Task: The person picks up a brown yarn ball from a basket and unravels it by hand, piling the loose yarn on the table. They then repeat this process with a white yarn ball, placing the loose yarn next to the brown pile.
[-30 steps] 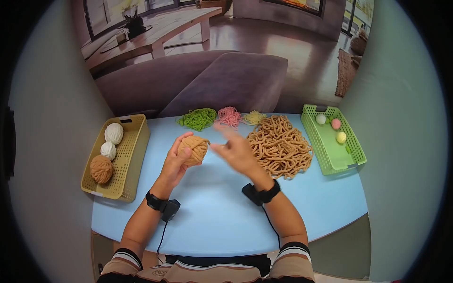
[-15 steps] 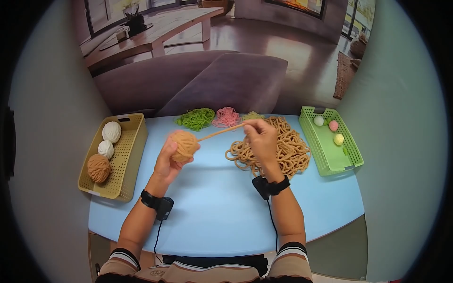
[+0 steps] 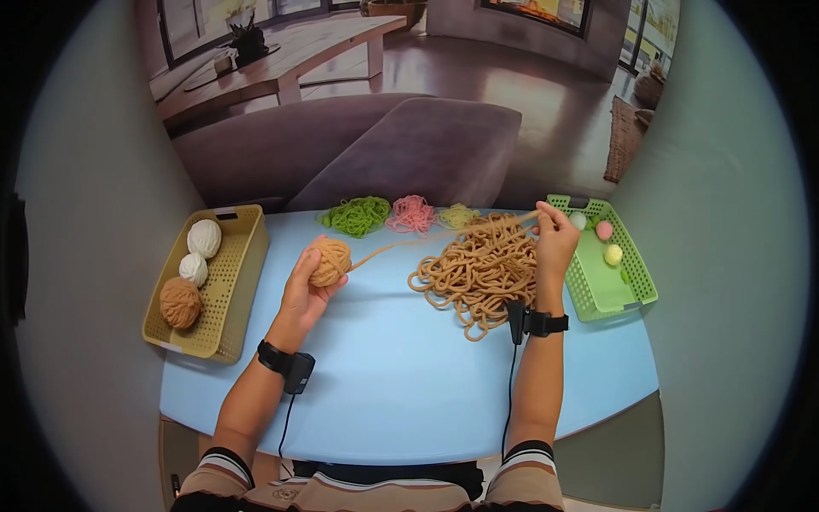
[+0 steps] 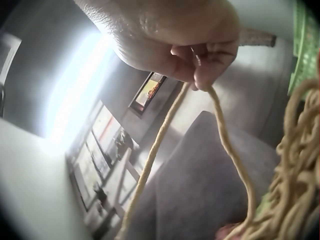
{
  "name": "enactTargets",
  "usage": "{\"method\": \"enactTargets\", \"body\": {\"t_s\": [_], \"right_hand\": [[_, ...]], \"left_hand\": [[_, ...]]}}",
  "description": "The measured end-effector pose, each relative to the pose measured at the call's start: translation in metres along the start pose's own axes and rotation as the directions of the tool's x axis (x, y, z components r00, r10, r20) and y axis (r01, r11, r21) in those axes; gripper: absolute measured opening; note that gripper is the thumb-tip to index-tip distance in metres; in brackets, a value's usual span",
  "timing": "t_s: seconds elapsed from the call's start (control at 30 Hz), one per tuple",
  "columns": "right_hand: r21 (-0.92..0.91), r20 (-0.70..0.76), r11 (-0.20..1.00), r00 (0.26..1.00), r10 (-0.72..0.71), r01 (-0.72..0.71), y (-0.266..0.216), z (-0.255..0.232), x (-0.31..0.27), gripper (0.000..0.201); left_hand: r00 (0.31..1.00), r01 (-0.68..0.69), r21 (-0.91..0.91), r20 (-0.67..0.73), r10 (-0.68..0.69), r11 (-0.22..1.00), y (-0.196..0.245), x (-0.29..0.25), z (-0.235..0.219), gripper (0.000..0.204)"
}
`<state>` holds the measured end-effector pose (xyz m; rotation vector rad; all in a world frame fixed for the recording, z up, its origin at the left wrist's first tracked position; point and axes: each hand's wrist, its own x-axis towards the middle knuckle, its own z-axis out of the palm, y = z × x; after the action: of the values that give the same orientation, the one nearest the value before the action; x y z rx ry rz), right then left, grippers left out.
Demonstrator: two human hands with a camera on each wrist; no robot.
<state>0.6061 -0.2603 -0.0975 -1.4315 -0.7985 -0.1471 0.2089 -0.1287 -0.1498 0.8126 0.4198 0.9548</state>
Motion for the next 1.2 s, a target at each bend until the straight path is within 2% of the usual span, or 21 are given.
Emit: {"method": "enactTargets", "body": {"t_s": [0.03, 0.07, 0.1, 0.17, 0.2, 0.23, 0.27, 0.33, 0.43, 0.47, 0.5, 0.57, 0.6, 0.7, 0.77, 0.83, 0.9, 0.93, 1.03, 1.13, 1.2], "right_hand": [[-0.156, 0.017, 0.982, 0.994, -0.104, 0.105, 0.001, 0.004, 0.0, 0.029], [-0.202, 0.049, 0.935, 0.957, -0.287, 0.291, 0.004, 0.009, -0.001, 0.033], [-0.241, 0.089, 0.851, 0.884, -0.46, 0.467, 0.007, 0.02, -0.004, 0.037], [-0.054, 0.306, 0.935, 0.897, -0.319, 0.351, -0.028, 0.049, -0.034, 0.039], [0.093, 0.52, 0.995, 0.854, -0.031, -0.021, -0.064, 0.06, -0.062, 0.038], [0.007, 0.704, 0.986, 0.701, 0.111, -0.164, -0.087, 0.069, -0.08, 0.039], [-0.107, 0.838, 0.954, 0.491, 0.238, -0.28, -0.101, 0.078, -0.094, 0.04], [-0.061, 0.94, 0.974, 0.316, 0.129, -0.217, -0.1, 0.098, -0.124, 0.041], [0.038, 0.973, 0.941, 0.227, 0.042, -0.335, -0.087, 0.109, -0.136, 0.035], [0.063, 0.952, 0.953, 0.306, 0.033, -0.297, -0.081, 0.108, -0.132, 0.026], [0.038, 0.932, 0.946, 0.354, 0.083, -0.322, -0.073, 0.105, -0.127, 0.024], [-0.006, 0.877, 0.93, 0.445, 0.182, -0.369, -0.069, 0.098, -0.114, 0.022], [0.049, 0.854, 0.915, 0.492, 0.17, -0.401, -0.07, 0.091, -0.109, 0.021], [0.257, 0.685, 0.929, 0.728, 0.021, -0.268, -0.079, 0.077, -0.094, 0.02], [0.391, 0.535, 0.893, 0.845, -0.024, -0.223, -0.085, 0.066, -0.079, 0.019], [0.41, 0.403, 0.895, 0.915, -0.005, -0.176, -0.084, 0.052, -0.063, 0.019], [0.409, 0.304, 0.901, 0.953, 0.013, -0.143, -0.081, 0.044, -0.053, 0.019], [0.4, 0.274, 0.907, 0.961, 0.022, -0.135, -0.078, 0.042, -0.05, 0.019], [0.305, 0.226, 0.944, 0.973, 0.054, -0.123, -0.053, 0.039, -0.038, 0.017], [0.174, 0.231, 0.973, 0.967, 0.111, -0.153, -0.019, 0.036, -0.028, 0.016], [0.022, 0.207, 0.999, 0.977, 0.042, -0.047, 0.007, 0.034, -0.023, 0.017]], "left_hand": [[0.999, -0.004, 0.001, 0.036, 0.004, 1.0, 0.001, -0.001, 0.001, 0.059], [0.997, -0.009, 0.001, 0.072, 0.009, 1.0, 0.001, -0.002, 0.003, 0.06], [0.994, -0.014, 0.0, 0.108, 0.014, 1.0, 0.0, -0.004, 0.005, 0.061], [0.987, 0.001, 0.014, 0.158, -0.004, 1.0, 0.004, -0.01, 0.015, 0.064], [0.983, 0.01, 0.022, 0.182, -0.014, 1.0, 0.005, -0.013, 0.019, 0.065], [0.975, 0.001, 0.008, 0.222, -0.003, 1.0, 0.003, -0.014, 0.021, 0.066], [0.966, -0.009, -0.006, 0.259, 0.01, 1.0, 0.002, -0.015, 0.022, 0.067], [0.951, -0.023, 0.005, 0.308, 0.021, 1.0, 0.003, -0.017, 0.023, 0.068], [0.944, -0.011, 0.093, 0.328, -0.02, 0.996, 0.006, -0.023, 0.029, 0.066], [0.945, 0.009, 0.133, 0.324, -0.052, 0.991, 0.009, -0.026, 0.034, 0.065], [0.944, 0.029, 0.171, 0.32, -0.083, 0.985, 0.01, -0.027, 0.037, 0.064], [0.938, -0.029, 0.345, 0.334, -0.093, 0.938, -0.001, -0.023, 0.031, 0.061], [0.935, -0.061, 0.427, 0.34, -0.098, 0.902, -0.004, -0.021, 0.029, 0.059], [0.944, 0.145, 0.504, 0.187, -0.272, 0.851, 0.003, -0.028, 0.037, 0.055], [0.958, 0.178, 0.461, 0.12, -0.26, 0.869, 0.003, -0.025, 0.032, 0.055], [0.969, 0.181, 0.354, 0.094, -0.227, 0.917, 0.002, -0.017, 0.021, 0.056], [0.979, 0.156, 0.177, 0.102, -0.176, 0.972, -0.001, -0.009, 0.009, 0.056], [0.987, 0.113, 0.15, 0.097, -0.128, 0.982, 0.0, -0.008, 0.01, 0.057], [0.994, 0.044, 0.18, 0.093, -0.062, 0.983, 0.002, -0.007, 0.011, 0.057], [0.984, 0.06, 0.159, 0.159, -0.085, 0.985, 0.006, -0.011, 0.016, 0.059], [0.976, 0.043, 0.148, 0.205, -0.073, 0.988, 0.008, -0.015, 0.021, 0.06]]}}
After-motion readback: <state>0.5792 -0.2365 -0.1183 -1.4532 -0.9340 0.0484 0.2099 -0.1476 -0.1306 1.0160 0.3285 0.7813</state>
